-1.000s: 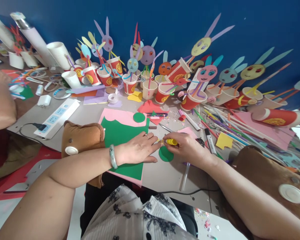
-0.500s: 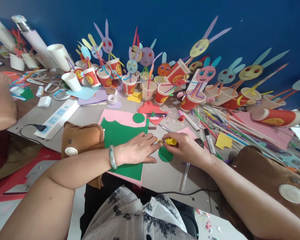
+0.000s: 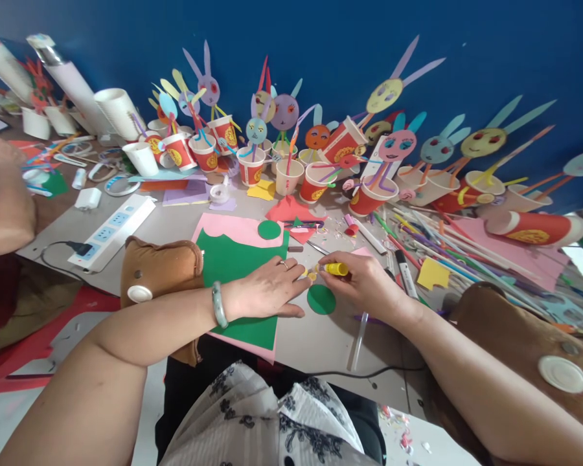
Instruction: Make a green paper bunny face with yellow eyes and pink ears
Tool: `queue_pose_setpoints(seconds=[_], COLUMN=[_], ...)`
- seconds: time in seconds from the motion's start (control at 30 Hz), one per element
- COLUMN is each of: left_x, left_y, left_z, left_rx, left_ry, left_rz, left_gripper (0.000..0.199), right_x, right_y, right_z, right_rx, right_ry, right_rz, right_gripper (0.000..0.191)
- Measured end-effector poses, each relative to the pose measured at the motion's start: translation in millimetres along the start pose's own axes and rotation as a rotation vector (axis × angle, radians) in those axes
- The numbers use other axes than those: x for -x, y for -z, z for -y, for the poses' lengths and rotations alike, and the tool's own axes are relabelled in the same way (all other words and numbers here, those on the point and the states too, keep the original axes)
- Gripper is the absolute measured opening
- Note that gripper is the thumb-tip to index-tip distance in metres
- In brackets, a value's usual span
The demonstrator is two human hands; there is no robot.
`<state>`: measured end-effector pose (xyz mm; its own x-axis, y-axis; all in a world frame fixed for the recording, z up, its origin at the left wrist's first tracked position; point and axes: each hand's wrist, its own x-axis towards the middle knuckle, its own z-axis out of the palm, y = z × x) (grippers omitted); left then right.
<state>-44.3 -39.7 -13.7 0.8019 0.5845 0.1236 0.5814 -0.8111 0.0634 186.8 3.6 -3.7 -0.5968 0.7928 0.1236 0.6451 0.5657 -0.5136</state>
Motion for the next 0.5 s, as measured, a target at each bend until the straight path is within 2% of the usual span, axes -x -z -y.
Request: queue_pose_setpoints(seconds=[0.17,0.37,0.5], left_x=[0.4,1.7,1.2], left_y=[0.2,0.1,0.8], left_z=[-1.0,-1.0,-0.5], left_rx=[0.019,0.011,0.002], left_ry=[0.005,0.008,0.007], left_rz=[-0.014,-0.027,-0.002], left_gripper=[0.053,0.051,0.052], right_x=[-0.7,-3.2,-2.6], right_y=[-6.7,-7.5,1.4], right_z=[-3.2,-2.4,3.3], right_rx=[-0.014,-0.002,-0.065], right_ry=[-0.003,-0.015,-0.034], right_rz=[0.079,-0.012,0.016], right_gripper=[0.019,0.02,0.019])
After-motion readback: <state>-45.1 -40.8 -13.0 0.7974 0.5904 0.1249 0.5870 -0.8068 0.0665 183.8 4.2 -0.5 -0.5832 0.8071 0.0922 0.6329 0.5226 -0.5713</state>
